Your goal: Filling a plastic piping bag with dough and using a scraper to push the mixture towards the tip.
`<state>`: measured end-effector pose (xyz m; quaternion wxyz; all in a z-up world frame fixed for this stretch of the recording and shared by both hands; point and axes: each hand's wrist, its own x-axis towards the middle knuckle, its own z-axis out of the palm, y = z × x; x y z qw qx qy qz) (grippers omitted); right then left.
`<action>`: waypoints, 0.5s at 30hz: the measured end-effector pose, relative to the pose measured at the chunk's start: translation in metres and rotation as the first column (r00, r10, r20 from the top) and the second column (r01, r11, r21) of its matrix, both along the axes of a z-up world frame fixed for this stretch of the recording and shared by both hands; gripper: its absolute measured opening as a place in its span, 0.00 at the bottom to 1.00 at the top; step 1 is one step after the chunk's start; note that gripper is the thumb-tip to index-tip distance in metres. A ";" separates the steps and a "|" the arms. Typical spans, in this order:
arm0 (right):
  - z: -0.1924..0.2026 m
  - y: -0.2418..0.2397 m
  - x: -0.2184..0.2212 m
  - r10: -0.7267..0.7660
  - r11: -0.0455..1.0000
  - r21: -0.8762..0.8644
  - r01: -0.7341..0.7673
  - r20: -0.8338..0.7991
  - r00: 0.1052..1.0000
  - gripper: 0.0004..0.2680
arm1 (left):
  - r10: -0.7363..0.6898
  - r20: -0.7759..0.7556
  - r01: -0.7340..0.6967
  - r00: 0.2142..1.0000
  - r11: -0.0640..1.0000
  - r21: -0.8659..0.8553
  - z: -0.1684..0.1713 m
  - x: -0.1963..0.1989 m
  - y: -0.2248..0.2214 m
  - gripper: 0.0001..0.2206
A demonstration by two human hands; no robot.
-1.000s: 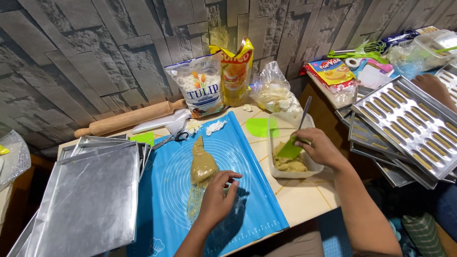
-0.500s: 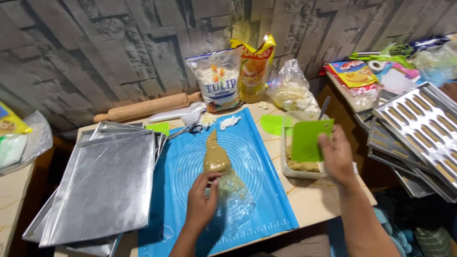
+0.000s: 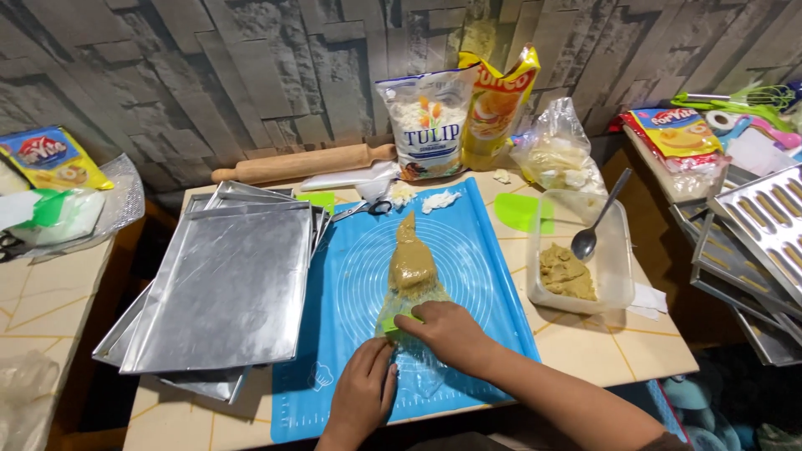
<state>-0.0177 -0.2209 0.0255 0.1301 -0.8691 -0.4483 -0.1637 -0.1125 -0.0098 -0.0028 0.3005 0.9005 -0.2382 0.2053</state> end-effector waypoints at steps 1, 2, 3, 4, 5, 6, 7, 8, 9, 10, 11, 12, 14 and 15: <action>-0.002 0.008 -0.001 -0.013 0.996 -0.089 0.010 -0.034 0.999 0.14 | 0.012 0.026 -0.012 1.000 1.000 0.001 0.000 -0.001 0.001 0.15; -0.006 0.011 -0.003 -0.009 0.996 -0.089 0.005 -0.035 0.999 0.14 | 0.016 0.025 -0.016 1.000 1.000 0.001 -0.004 -0.003 0.002 0.15; -0.010 0.013 -0.004 -0.023 0.992 -0.119 0.028 0.038 0.999 0.13 | 0.033 -0.004 -0.033 0.999 0.999 0.019 -0.009 -0.004 0.003 0.15; -0.015 0.015 -0.005 -0.035 0.988 -0.147 0.052 0.111 0.993 0.13 | 0.050 -0.033 -0.049 0.998 0.998 0.038 -0.014 -0.005 0.004 0.15; -0.013 0.019 -0.008 -0.028 0.988 -0.150 0.045 0.112 0.993 0.13 | 0.057 -0.032 -0.056 0.998 0.998 0.035 -0.011 -0.007 0.004 0.15; -0.011 0.022 -0.011 -0.035 0.990 -0.132 0.051 0.122 0.992 0.12 | 0.050 -0.028 -0.049 0.998 0.998 0.031 -0.009 -0.008 0.003 0.14; -0.009 0.024 -0.015 -0.043 0.992 -0.113 0.057 0.128 0.991 0.11 | 0.043 -0.028 -0.042 0.999 0.999 0.027 -0.007 -0.011 0.002 0.14; -0.010 0.029 -0.019 -0.036 0.992 -0.116 0.051 0.126 0.991 0.11 | 0.049 -0.030 -0.048 0.998 0.999 0.024 -0.015 -0.012 0.002 0.14; -0.010 0.034 -0.022 -0.007 0.990 -0.140 0.025 0.124 0.992 0.11 | 0.065 -0.065 -0.060 0.996 0.996 0.070 -0.022 -0.013 0.002 0.11; -0.011 0.039 -0.026 0.022 0.986 -0.164 -0.002 0.121 0.992 0.12 | 0.082 -0.099 -0.071 0.992 0.991 0.115 -0.030 -0.014 0.003 0.08; -0.014 0.042 -0.028 0.022 0.986 -0.164 -0.001 0.121 0.992 0.12 | 0.082 -0.098 -0.071 0.992 0.991 0.115 -0.036 -0.015 0.003 0.08; -0.017 0.045 -0.029 0.019 0.982 -0.191 0.007 0.139 0.990 0.10 | 0.090 -0.112 -0.074 0.990 0.987 0.141 -0.042 -0.016 0.004 0.08; -0.019 0.049 -0.029 0.020 0.976 -0.219 0.014 0.155 0.988 0.08 | 0.100 -0.126 -0.078 0.987 0.983 0.164 -0.044 -0.016 0.005 0.08; -0.019 0.051 -0.030 0.000 0.976 -0.214 0.040 0.187 0.982 0.06 | 0.082 -0.117 -0.064 0.990 0.986 0.153 -0.040 -0.017 0.005 0.08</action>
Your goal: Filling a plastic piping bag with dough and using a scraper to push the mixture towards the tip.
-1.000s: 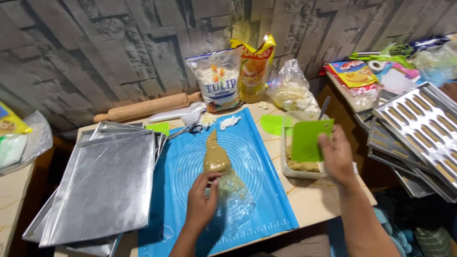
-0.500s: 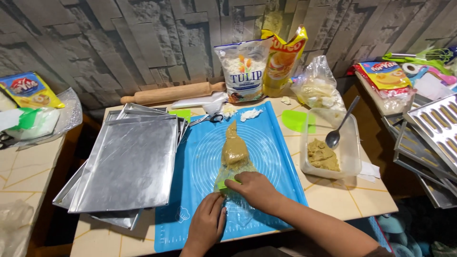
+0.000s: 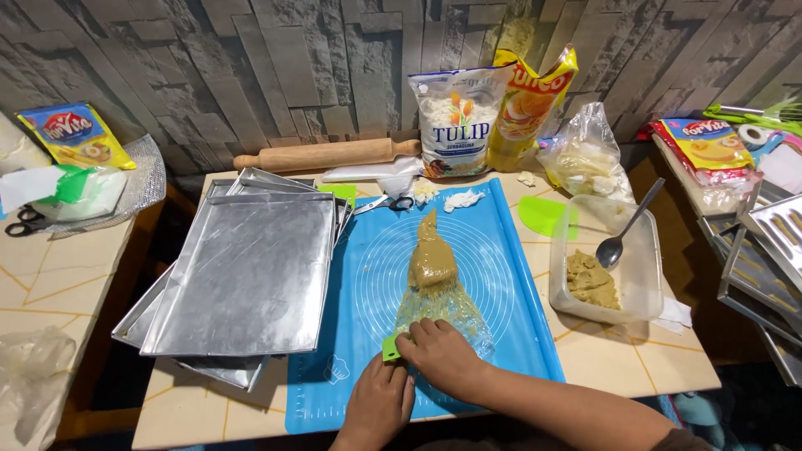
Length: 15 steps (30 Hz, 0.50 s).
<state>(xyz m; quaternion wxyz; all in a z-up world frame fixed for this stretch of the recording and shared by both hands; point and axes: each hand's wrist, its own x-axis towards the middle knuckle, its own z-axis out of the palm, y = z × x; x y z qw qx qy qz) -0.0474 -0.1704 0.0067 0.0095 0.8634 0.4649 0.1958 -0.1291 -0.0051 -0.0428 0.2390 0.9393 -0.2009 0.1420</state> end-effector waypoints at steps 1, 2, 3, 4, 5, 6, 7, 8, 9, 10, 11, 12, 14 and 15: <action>0.000 0.001 -0.001 -0.019 1.000 0.005 0.019 0.033 0.999 0.05 | -0.016 0.010 0.017 1.000 1.000 -0.011 0.004 -0.001 -0.001 0.08; -0.001 0.003 0.000 -0.018 1.000 0.003 0.018 0.031 0.999 0.05 | -0.015 0.008 0.016 1.000 1.000 -0.012 0.005 -0.001 -0.001 0.08; -0.002 0.004 0.000 -0.038 0.999 0.027 0.035 0.106 0.994 0.04 | -0.015 0.005 0.015 1.000 1.000 -0.017 0.006 -0.001 -0.002 0.08; -0.002 0.006 0.001 -0.059 0.997 0.052 0.051 0.182 0.981 0.04 | -0.015 0.004 0.015 1.000 1.000 -0.021 0.007 0.000 -0.003 0.10; -0.003 0.007 0.004 -0.060 0.997 0.052 0.051 0.183 0.981 0.04 | -0.015 0.005 0.015 1.000 1.000 -0.021 0.011 0.000 -0.003 0.10; -0.004 0.007 0.006 -0.064 0.997 0.062 0.054 0.187 0.980 0.03 | -0.017 0.003 0.017 1.000 0.999 -0.032 0.016 0.001 -0.003 0.10; -0.006 0.007 0.007 -0.069 0.996 0.072 0.056 0.192 0.979 0.03 | -0.018 0.002 0.018 1.000 0.999 -0.042 0.020 0.001 -0.004 0.11; -0.008 0.006 0.013 -0.073 0.996 0.073 0.060 0.194 0.978 0.03 | -0.023 0.004 0.023 1.000 0.999 -0.041 0.020 0.001 -0.004 0.11; -0.011 0.006 0.018 -0.086 0.993 0.093 0.072 0.163 0.983 0.04 | -0.026 0.025 0.027 0.999 0.999 -0.037 0.020 0.001 -0.004 0.14; -0.014 0.005 0.024 -0.098 0.990 0.113 0.083 0.132 0.986 0.06 | -0.030 0.046 0.031 0.998 0.999 -0.032 0.020 0.001 -0.004 0.18; -0.017 0.003 0.028 -0.102 0.990 0.114 0.087 0.133 0.986 0.06 | -0.034 0.048 0.035 0.998 0.999 -0.031 0.018 0.000 -0.003 0.18; -0.021 0.001 0.033 -0.102 0.988 0.118 0.100 0.011 0.995 0.07 | -0.045 0.063 0.047 0.997 0.998 -0.032 0.015 -0.001 -0.001 0.19; -0.014 -0.003 0.038 -0.103 0.985 0.123 0.116 -0.108 0.989 0.08 | -0.059 0.082 0.062 0.995 0.998 -0.031 0.015 -0.002 0.002 0.21; -0.005 -0.005 0.038 -0.094 0.985 0.125 0.115 -0.164 0.982 0.09 | -0.070 0.039 0.071 0.997 0.997 -0.032 0.017 -0.003 0.003 0.22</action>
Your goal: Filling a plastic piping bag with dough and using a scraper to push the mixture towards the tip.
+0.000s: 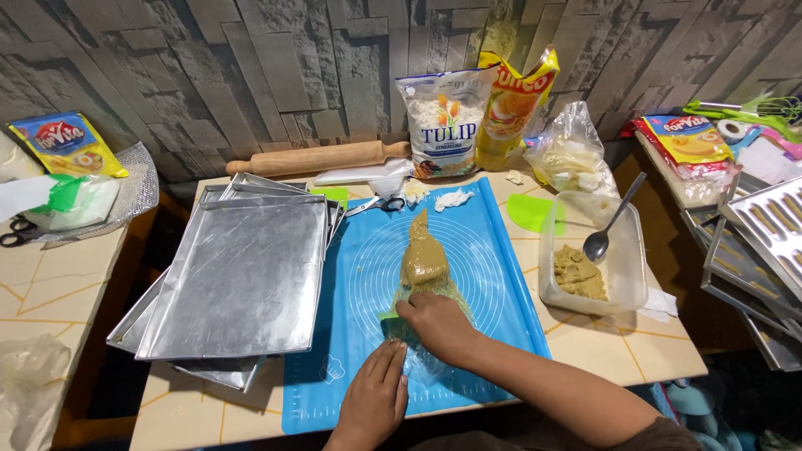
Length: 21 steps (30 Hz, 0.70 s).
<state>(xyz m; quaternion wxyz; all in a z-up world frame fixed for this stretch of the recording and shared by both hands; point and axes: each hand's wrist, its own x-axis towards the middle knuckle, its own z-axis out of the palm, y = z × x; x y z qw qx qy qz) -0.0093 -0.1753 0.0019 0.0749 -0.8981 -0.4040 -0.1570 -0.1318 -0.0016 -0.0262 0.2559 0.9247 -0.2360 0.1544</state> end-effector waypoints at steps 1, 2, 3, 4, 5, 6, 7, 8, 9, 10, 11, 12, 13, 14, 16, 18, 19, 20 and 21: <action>0.009 -0.002 0.000 0.013 1.000 0.005 -0.013 -0.058 0.998 0.09 | -0.006 -0.046 0.006 0.999 1.000 -0.002 0.001 -0.002 0.001 0.23; 0.012 0.000 -0.006 0.015 1.000 0.003 -0.014 -0.056 0.998 0.09 | -0.005 -0.044 0.005 0.999 1.000 -0.003 0.003 -0.001 0.001 0.23; 0.015 0.002 -0.013 0.045 0.999 -0.008 -0.045 -0.027 0.999 0.09 | -0.003 -0.044 0.003 0.999 1.000 0.016 0.005 -0.002 0.002 0.22; 0.017 0.004 -0.019 0.076 0.997 -0.020 -0.076 0.002 0.997 0.09 | -0.001 -0.045 0.002 0.999 0.999 0.035 0.007 -0.002 0.004 0.22; 0.011 0.006 -0.024 0.078 0.997 -0.019 -0.078 0.001 0.997 0.09 | 0.001 -0.045 0.000 0.999 0.999 0.035 0.004 -0.001 0.004 0.22; 0.006 0.007 -0.029 0.084 0.996 -0.035 -0.082 0.074 0.994 0.06 | 0.008 -0.089 -0.006 0.996 1.000 0.024 0.000 -0.001 0.005 0.18; 0.000 0.009 -0.035 0.090 0.995 -0.051 -0.084 0.143 0.986 0.05 | 0.013 -0.134 -0.011 0.991 1.000 0.014 -0.004 -0.001 0.005 0.14; -0.003 0.011 -0.029 0.092 0.995 -0.050 -0.086 0.141 0.986 0.05 | 0.014 -0.137 -0.013 0.990 1.000 0.015 -0.005 0.001 0.005 0.14; -0.007 0.012 -0.025 0.070 0.995 -0.078 -0.057 0.179 0.981 0.05 | 0.013 -0.114 -0.013 0.993 1.000 0.005 -0.006 0.001 0.005 0.18; -0.010 0.013 -0.022 0.050 0.994 -0.104 -0.028 0.218 0.975 0.05 | 0.012 -0.090 -0.013 0.996 1.000 -0.005 -0.006 0.000 0.004 0.21; -0.011 0.012 -0.016 0.047 0.994 -0.102 -0.025 0.218 0.975 0.05 | 0.010 -0.090 -0.010 0.996 1.000 -0.002 -0.004 -0.001 0.004 0.21; -0.011 0.011 -0.009 0.052 0.997 -0.056 -0.044 0.157 0.986 0.05 | 0.002 -0.103 -0.003 0.995 1.000 -0.016 0.000 -0.002 0.003 0.22; -0.011 0.009 -0.002 0.062 0.998 -0.010 -0.062 0.099 0.993 0.06 | -0.004 -0.111 0.001 0.994 1.000 -0.031 0.002 -0.003 0.002 0.23; -0.004 0.007 -0.005 0.062 0.998 -0.010 -0.061 0.103 0.993 0.06 | -0.005 -0.108 0.001 0.994 1.000 -0.030 0.003 -0.003 0.000 0.23; 0.010 0.007 -0.014 0.068 0.996 -0.051 -0.067 0.016 0.998 0.08 | 0.008 -0.090 -0.006 0.996 1.000 0.024 0.004 -0.004 0.002 0.23; -0.001 0.008 -0.028 0.089 0.993 -0.072 -0.089 0.001 0.996 0.06 | 0.029 -0.097 -0.026 0.995 0.999 0.032 -0.012 -0.006 0.002 0.20; -0.006 0.009 -0.035 0.100 0.991 -0.084 -0.101 -0.012 0.995 0.04 | 0.040 -0.100 -0.035 0.994 0.998 0.050 -0.019 -0.006 0.004 0.18; -0.008 0.011 -0.037 0.100 0.991 -0.085 -0.101 -0.014 0.995 0.04 | 0.040 -0.102 -0.035 0.994 0.998 0.049 -0.019 -0.006 0.005 0.18; -0.009 0.012 -0.038 0.070 0.995 -0.074 -0.065 0.074 0.995 0.04 | 0.037 -0.112 -0.033 0.993 0.999 0.039 -0.019 -0.005 0.005 0.15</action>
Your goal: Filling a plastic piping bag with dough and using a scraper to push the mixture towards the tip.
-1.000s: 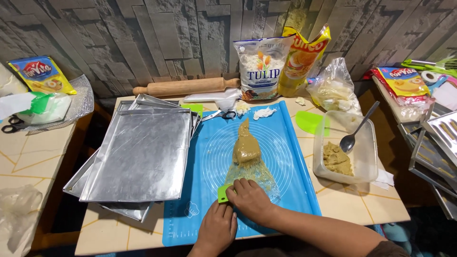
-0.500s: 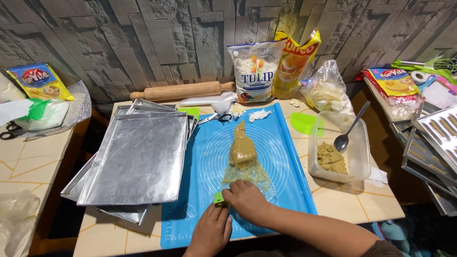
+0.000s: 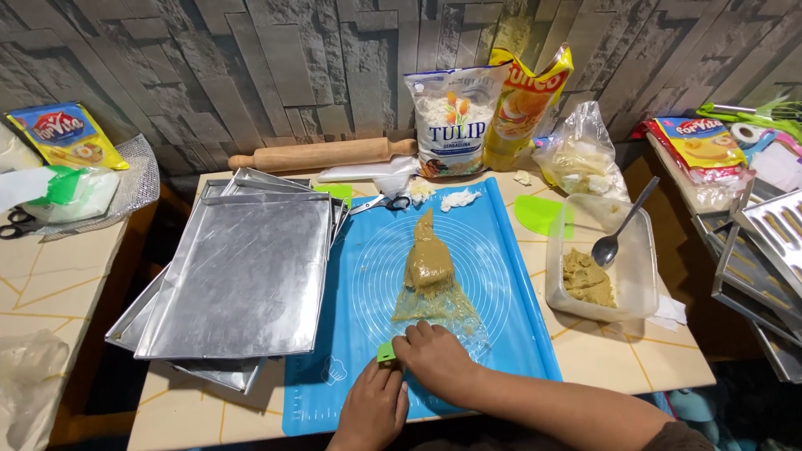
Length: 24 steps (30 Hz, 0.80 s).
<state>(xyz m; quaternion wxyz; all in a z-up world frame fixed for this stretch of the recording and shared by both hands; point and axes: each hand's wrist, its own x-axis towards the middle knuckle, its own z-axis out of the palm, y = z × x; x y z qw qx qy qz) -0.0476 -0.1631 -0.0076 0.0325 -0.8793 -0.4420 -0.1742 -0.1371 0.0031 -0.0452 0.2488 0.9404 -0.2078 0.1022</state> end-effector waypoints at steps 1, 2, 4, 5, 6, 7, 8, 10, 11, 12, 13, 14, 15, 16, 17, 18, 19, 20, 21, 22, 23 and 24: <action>-0.002 0.001 -0.001 -0.030 0.999 0.020 0.028 0.087 0.996 0.05 | -0.002 -0.009 0.002 1.000 1.000 -0.011 0.000 0.000 0.000 0.12; -0.001 0.003 0.000 -0.030 0.999 0.019 0.029 0.083 0.996 0.05 | -0.002 -0.012 0.002 1.000 1.000 -0.011 0.003 0.000 0.000 0.12; 0.001 0.005 0.004 -0.034 0.999 0.048 0.025 0.185 0.982 0.06 | 0.004 0.002 -0.004 1.000 0.998 -0.067 0.009 0.000 -0.001 0.17; -0.004 0.006 0.008 -0.036 0.998 0.049 0.027 0.186 0.982 0.06 | 0.002 0.003 -0.002 1.000 0.998 -0.066 0.009 -0.001 -0.001 0.17; -0.007 0.006 0.012 -0.054 0.998 0.049 0.047 0.146 0.988 0.06 | -0.002 0.009 0.003 1.000 0.998 -0.064 0.010 -0.001 -0.001 0.18; -0.011 0.007 0.017 -0.072 0.997 0.050 0.067 0.106 0.992 0.07 | -0.007 0.014 0.008 1.000 0.998 -0.062 0.010 -0.001 -0.001 0.19; -0.006 0.006 0.016 -0.074 0.996 0.052 0.068 0.110 0.991 0.07 | -0.008 0.018 0.009 1.000 0.998 -0.060 0.010 -0.001 -0.001 0.19; 0.003 0.004 0.013 -0.034 0.998 0.043 0.034 0.007 0.999 0.08 | -0.020 0.045 0.022 0.999 0.999 -0.038 0.010 -0.002 0.000 0.21; 0.001 0.006 0.006 -0.033 0.999 0.044 0.032 0.011 0.999 0.08 | -0.018 0.049 0.020 0.999 0.999 -0.038 0.002 -0.001 0.003 0.21; -0.002 0.007 -0.003 -0.023 0.999 0.022 0.023 0.018 1.000 0.06 | -0.012 0.001 0.012 1.000 1.000 -0.025 -0.007 -0.002 0.004 0.14; -0.005 0.008 -0.012 -0.013 1.000 0.000 0.013 0.024 1.000 0.05 | -0.006 -0.046 0.006 0.999 1.000 -0.012 -0.016 -0.003 0.006 0.10; -0.006 0.010 -0.008 -0.015 1.000 0.000 0.015 0.023 1.000 0.05 | -0.008 -0.047 0.007 0.999 1.000 -0.012 -0.009 -0.003 0.006 0.10; -0.007 0.012 -0.003 -0.036 0.999 0.011 0.035 0.070 0.997 0.06 | -0.016 -0.010 0.016 1.000 1.000 -0.025 -0.002 -0.003 0.005 0.11; -0.008 0.013 0.002 -0.057 0.998 0.022 0.055 0.119 0.991 0.06 | -0.024 0.027 0.025 0.999 0.999 -0.040 0.006 -0.002 0.004 0.13; -0.005 0.008 0.009 -0.059 0.998 0.021 0.057 0.119 0.991 0.06 | -0.026 0.028 0.027 0.999 0.999 -0.041 0.010 -0.004 0.003 0.13; -0.002 0.003 0.018 -0.071 0.997 0.023 0.074 -0.091 0.993 0.07 | -0.044 0.039 0.047 0.998 0.997 -0.061 0.014 -0.003 0.004 0.18; 0.002 -0.001 0.027 -0.079 0.996 0.023 0.090 -0.297 0.951 0.08 | -0.063 0.051 0.067 0.997 0.994 -0.081 0.019 -0.003 0.005 0.25; 0.025 -0.007 0.031 -0.080 0.996 0.023 0.091 -0.295 0.952 0.08 | -0.065 0.054 0.069 0.996 0.994 -0.080 0.017 -0.001 0.007 0.25; 0.049 -0.013 0.034 -0.123 0.983 0.064 0.173 -0.473 0.873 0.12 | -0.057 0.058 0.062 0.997 0.993 -0.099 0.015 0.000 0.009 0.23; 0.072 -0.020 0.037 -0.147 0.962 0.086 0.259 -0.636 0.757 0.17 | -0.048 0.059 0.055 0.997 0.991 -0.120 0.013 0.001 0.011 0.22; 0.070 -0.030 0.041 -0.150 0.962 0.084 0.261 -0.636 0.757 0.17 | -0.050 0.059 0.057 0.997 0.991 -0.121 0.019 0.003 0.012 0.22; 0.068 -0.039 0.044 -0.165 0.957 0.096 0.275 -0.599 0.783 0.18 | -0.027 0.053 0.035 0.998 0.987 -0.156 0.024 0.005 0.013 0.18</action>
